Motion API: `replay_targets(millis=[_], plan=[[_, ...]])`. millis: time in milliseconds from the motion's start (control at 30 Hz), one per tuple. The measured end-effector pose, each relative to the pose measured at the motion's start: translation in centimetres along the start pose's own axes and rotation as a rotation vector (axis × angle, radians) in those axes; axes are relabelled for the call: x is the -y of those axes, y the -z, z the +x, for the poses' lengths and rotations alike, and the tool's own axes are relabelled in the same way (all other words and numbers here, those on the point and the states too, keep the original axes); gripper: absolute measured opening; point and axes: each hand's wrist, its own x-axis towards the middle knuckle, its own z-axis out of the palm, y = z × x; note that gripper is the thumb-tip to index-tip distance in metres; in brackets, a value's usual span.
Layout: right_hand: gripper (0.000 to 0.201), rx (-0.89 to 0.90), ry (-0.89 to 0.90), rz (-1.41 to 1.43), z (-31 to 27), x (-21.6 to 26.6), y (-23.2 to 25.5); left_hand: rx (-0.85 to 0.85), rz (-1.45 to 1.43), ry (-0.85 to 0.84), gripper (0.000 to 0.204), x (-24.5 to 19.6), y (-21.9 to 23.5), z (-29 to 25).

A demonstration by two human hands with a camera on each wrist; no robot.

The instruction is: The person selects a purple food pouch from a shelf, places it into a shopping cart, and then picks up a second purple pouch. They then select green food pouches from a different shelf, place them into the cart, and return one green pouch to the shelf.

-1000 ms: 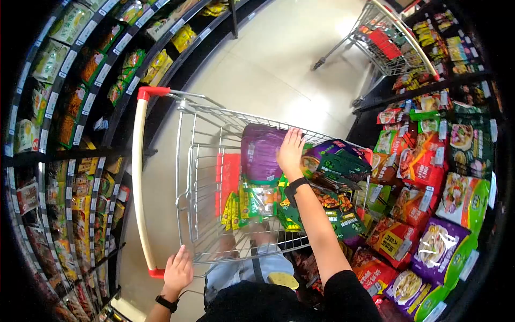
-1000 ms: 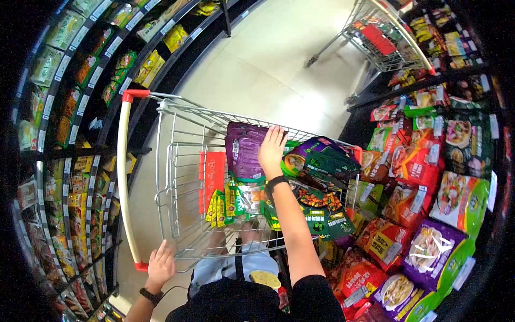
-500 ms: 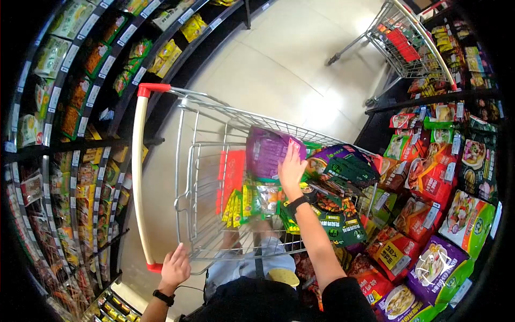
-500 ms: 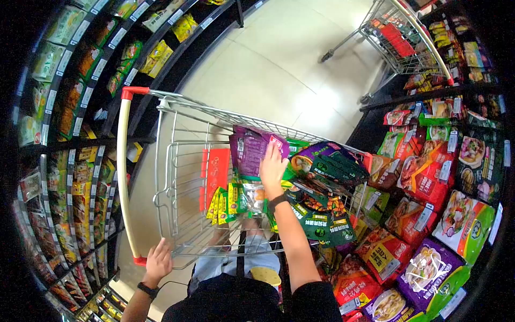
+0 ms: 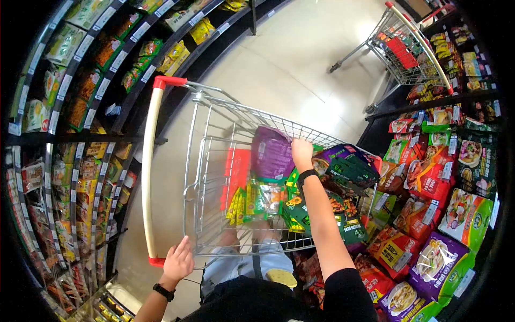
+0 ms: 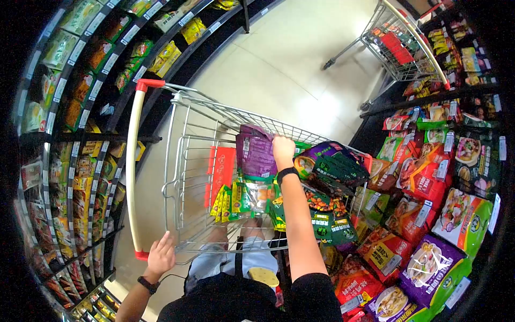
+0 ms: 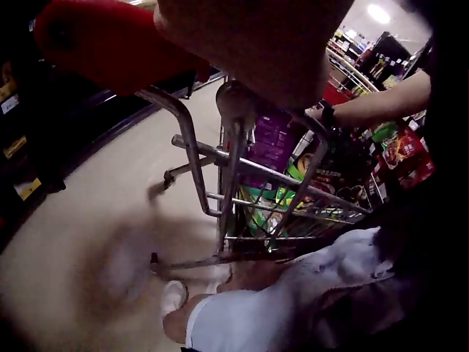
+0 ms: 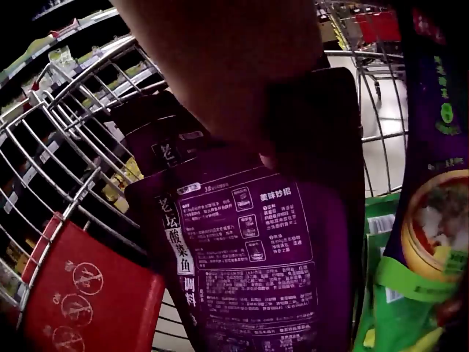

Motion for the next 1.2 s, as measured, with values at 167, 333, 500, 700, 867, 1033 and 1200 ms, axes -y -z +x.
replay_targets(millis=[167,333,500,700,867,1033,1200], plan=[[0.016,0.011,0.077,-0.017,-2.6,1.3,1.7,-0.004,-0.037,-0.008,0.014,0.0,0.5,-0.2],[0.010,0.258,0.268,-0.020,-7.9,5.0,3.2,-0.028,-0.015,-0.046,0.014,0.4,0.2,-0.8],[0.015,0.326,0.198,0.045,-13.7,7.9,5.7,-0.029,-0.090,-0.099,0.021,1.3,-1.1,-1.7],[0.027,0.229,-0.055,0.059,-20.6,8.1,16.1,-0.232,-0.413,-0.256,0.042,2.4,0.1,-2.6],[0.012,0.018,-0.511,0.960,-30.1,13.5,28.4,-0.269,-0.668,-0.509,0.078,1.1,4.3,-2.7],[0.012,-0.149,-0.844,1.456,-38.0,23.6,37.7,-0.313,-0.668,-0.731,0.092,-3.4,10.2,-2.8],[0.010,-0.447,-0.822,1.702,-44.6,29.9,39.5,-0.550,-0.857,-0.957,0.048,-4.6,10.4,-5.8]])
